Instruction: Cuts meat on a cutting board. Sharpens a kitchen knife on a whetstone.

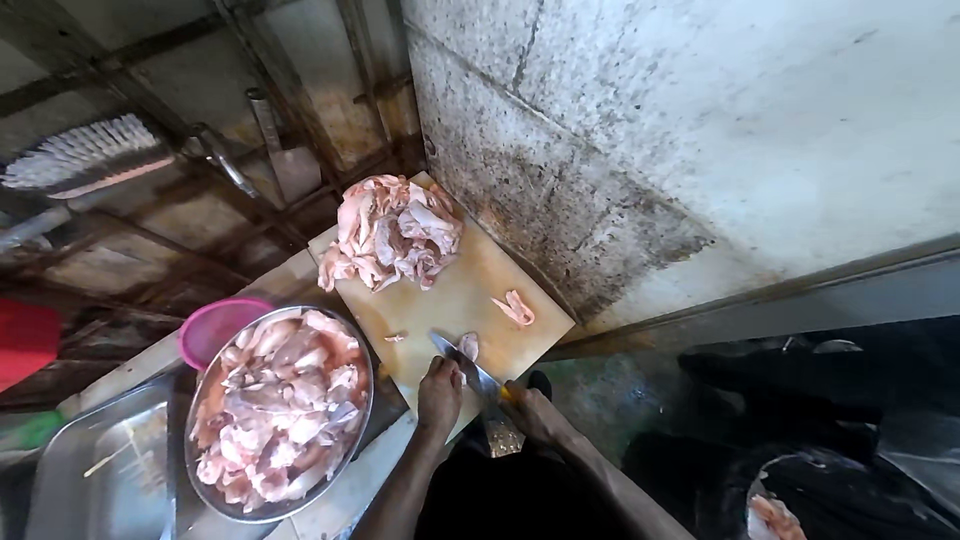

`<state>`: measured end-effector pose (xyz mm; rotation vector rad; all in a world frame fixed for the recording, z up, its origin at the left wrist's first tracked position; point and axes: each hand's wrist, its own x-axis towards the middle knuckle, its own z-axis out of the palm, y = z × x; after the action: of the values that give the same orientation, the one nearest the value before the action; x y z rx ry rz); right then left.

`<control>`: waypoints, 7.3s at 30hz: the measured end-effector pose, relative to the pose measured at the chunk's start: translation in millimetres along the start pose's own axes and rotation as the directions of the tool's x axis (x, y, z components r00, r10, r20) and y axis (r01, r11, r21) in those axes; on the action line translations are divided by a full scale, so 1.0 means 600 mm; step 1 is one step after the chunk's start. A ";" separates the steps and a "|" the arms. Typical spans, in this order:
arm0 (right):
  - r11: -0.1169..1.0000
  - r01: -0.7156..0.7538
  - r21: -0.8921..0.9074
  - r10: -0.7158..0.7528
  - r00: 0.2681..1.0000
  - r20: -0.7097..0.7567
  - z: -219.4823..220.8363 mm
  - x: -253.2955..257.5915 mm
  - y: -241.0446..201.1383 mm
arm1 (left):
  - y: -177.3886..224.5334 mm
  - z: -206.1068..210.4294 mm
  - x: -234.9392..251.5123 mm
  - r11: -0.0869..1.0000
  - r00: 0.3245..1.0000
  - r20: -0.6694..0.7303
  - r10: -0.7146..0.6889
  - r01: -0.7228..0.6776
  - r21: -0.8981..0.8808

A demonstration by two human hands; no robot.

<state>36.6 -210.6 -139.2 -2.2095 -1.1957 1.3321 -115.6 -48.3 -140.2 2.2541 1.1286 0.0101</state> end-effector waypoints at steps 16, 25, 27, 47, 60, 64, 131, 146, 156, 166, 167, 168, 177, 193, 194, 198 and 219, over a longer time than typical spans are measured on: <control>0.978 -0.176 -0.114 0.181 0.983 0.034 0.020 -0.011 -0.066 | -0.015 -0.001 -0.018 1.000 0.999 -0.040 0.028 -0.027 0.011; 0.939 -0.259 -0.227 0.272 0.962 0.027 0.001 -0.191 0.101 | -0.032 -0.042 -0.022 0.981 0.983 -0.038 -0.180 0.177 -0.077; 0.950 -0.266 -0.162 0.260 0.964 -0.053 0.000 -0.214 0.134 | -0.036 -0.067 -0.019 0.975 0.976 -0.060 -0.208 0.201 -0.097; 0.923 -0.286 0.256 0.377 0.802 -0.463 0.053 -0.261 0.165 | 0.099 -0.103 0.163 0.893 0.837 0.477 0.267 -0.401 0.205; 0.961 -0.189 0.200 0.262 0.850 -0.457 0.028 -0.203 0.131 | 0.086 -0.121 0.129 0.980 0.842 0.502 0.197 -0.159 -0.116; 0.949 -0.182 0.256 0.285 0.843 -0.456 0.029 -0.187 0.121 | 0.059 -0.088 0.075 0.845 0.944 0.329 -0.012 0.186 -0.502; 0.997 -0.057 0.042 0.055 0.996 0.066 0.029 -0.139 0.145 | -0.011 0.015 0.007 0.978 0.970 -0.140 0.199 -0.206 -0.040; 0.965 -0.191 0.182 0.220 0.963 -0.154 0.035 -0.124 0.087 | 0.003 -0.003 -0.001 0.992 0.996 -0.039 0.080 -0.084 -0.092; 0.984 -0.177 -0.006 0.176 0.981 -0.081 0.047 -0.091 0.032 | -0.032 0.030 -0.025 0.929 0.949 -0.275 0.153 -0.233 -0.286; 0.979 -0.198 -0.045 0.190 0.972 -0.141 0.030 -0.115 0.011 | -0.015 0.035 -0.021 0.951 0.947 -0.315 0.068 -0.157 -0.266; 0.979 -0.198 -0.056 0.190 0.973 -0.130 0.029 -0.114 0.006 | -0.015 0.038 -0.021 0.951 0.943 -0.327 0.056 -0.150 -0.269; 0.978 -0.200 -0.066 0.191 0.974 -0.119 0.028 -0.112 0.001 | -0.015 0.041 -0.021 0.950 0.941 -0.336 0.046 -0.146 -0.277; 0.956 -0.236 -0.172 0.216 0.968 -0.125 0.030 -0.122 -0.007 | -0.003 0.044 -0.015 0.971 0.933 -0.354 0.061 -0.138 -0.196; 0.948 -0.259 -0.184 0.252 0.966 -0.063 0.009 -0.101 -0.042 | -0.001 0.024 -0.003 0.988 0.961 -0.237 0.143 -0.153 -0.024; 0.946 -0.268 -0.182 0.262 0.963 -0.057 0.016 -0.116 -0.026 | -0.001 0.026 -0.004 0.988 0.961 -0.234 0.144 -0.154 -0.028; 0.958 -0.253 -0.134 0.255 0.967 -0.007 0.027 -0.138 -0.001 | -0.006 0.033 -0.008 0.986 0.949 -0.273 0.158 -0.168 -0.015; 0.985 -0.147 0.094 0.154 0.985 -0.075 0.024 -0.158 0.074 | -0.051 0.010 -0.045 0.979 0.955 -0.277 0.106 -0.149 -0.140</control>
<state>25.7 -313.6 -118.5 -2.3055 -0.9387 1.3087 -153.5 -57.5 -154.2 2.2227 1.0713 0.4557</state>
